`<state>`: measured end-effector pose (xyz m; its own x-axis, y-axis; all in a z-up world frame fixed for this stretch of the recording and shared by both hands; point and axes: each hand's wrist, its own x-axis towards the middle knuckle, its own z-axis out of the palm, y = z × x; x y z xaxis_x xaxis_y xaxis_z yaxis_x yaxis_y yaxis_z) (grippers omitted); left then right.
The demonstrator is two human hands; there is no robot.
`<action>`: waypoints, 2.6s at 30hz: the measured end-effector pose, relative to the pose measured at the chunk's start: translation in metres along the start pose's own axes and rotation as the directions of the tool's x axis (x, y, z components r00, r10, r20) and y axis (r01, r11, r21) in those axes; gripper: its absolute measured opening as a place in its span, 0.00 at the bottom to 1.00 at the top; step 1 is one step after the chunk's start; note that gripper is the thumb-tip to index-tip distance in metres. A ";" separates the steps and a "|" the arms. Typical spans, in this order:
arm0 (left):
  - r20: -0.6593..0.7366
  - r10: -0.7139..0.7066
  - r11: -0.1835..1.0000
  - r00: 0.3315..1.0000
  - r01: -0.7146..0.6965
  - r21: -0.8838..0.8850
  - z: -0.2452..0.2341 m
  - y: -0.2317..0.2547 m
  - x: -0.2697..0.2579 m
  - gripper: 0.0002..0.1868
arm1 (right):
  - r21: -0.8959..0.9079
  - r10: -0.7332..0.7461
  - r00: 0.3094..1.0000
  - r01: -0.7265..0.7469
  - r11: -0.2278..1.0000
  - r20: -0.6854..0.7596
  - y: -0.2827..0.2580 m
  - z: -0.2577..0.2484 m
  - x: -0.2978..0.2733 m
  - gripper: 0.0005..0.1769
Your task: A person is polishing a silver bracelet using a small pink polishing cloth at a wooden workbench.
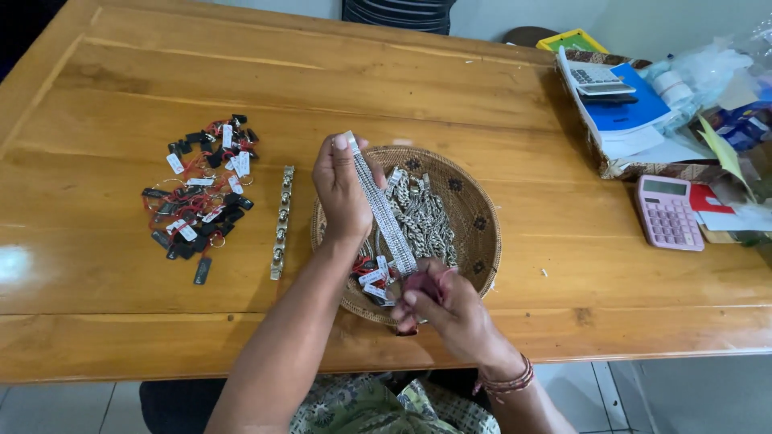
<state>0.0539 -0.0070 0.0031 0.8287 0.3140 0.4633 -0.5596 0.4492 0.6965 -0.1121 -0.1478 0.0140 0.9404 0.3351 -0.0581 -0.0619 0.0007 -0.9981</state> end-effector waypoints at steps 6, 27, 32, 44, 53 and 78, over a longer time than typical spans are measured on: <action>0.008 -0.008 1.000 1.000 0.008 -0.020 0.002 0.000 -0.001 0.18 | -0.004 -0.152 0.985 0.152 0.988 -0.085 -0.001 0.008 0.005 0.10; 0.162 0.014 0.997 0.987 -0.002 -0.078 0.009 0.024 -0.007 0.18 | 0.135 -0.087 0.993 0.098 0.986 -0.085 0.003 0.002 0.006 0.12; 0.134 0.039 0.997 0.990 -0.029 -0.074 0.008 0.016 -0.004 0.18 | 0.177 0.037 0.991 -0.013 0.984 -0.131 0.007 -0.004 0.009 0.08; 0.062 0.010 0.995 0.998 -0.004 -0.103 0.002 0.000 -0.001 0.17 | 0.116 0.026 0.991 -0.010 0.993 -0.132 0.001 0.003 0.003 0.09; 0.012 -0.018 0.989 1.000 0.020 -0.146 -0.003 -0.006 0.004 0.16 | 0.389 -0.041 0.999 0.051 0.920 -0.033 0.015 0.002 -0.004 0.19; -0.056 -0.029 0.992 0.998 0.022 -0.126 0.000 -0.006 0.003 0.18 | -0.065 -0.180 0.983 0.177 0.982 -0.035 0.001 0.001 -0.004 0.11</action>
<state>0.0593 -0.0085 0.0001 0.8427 0.3474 0.4113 -0.5382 0.5579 0.6317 -0.1160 -0.1478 0.0131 0.9474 0.2960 0.1214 0.1275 -0.0013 -0.9918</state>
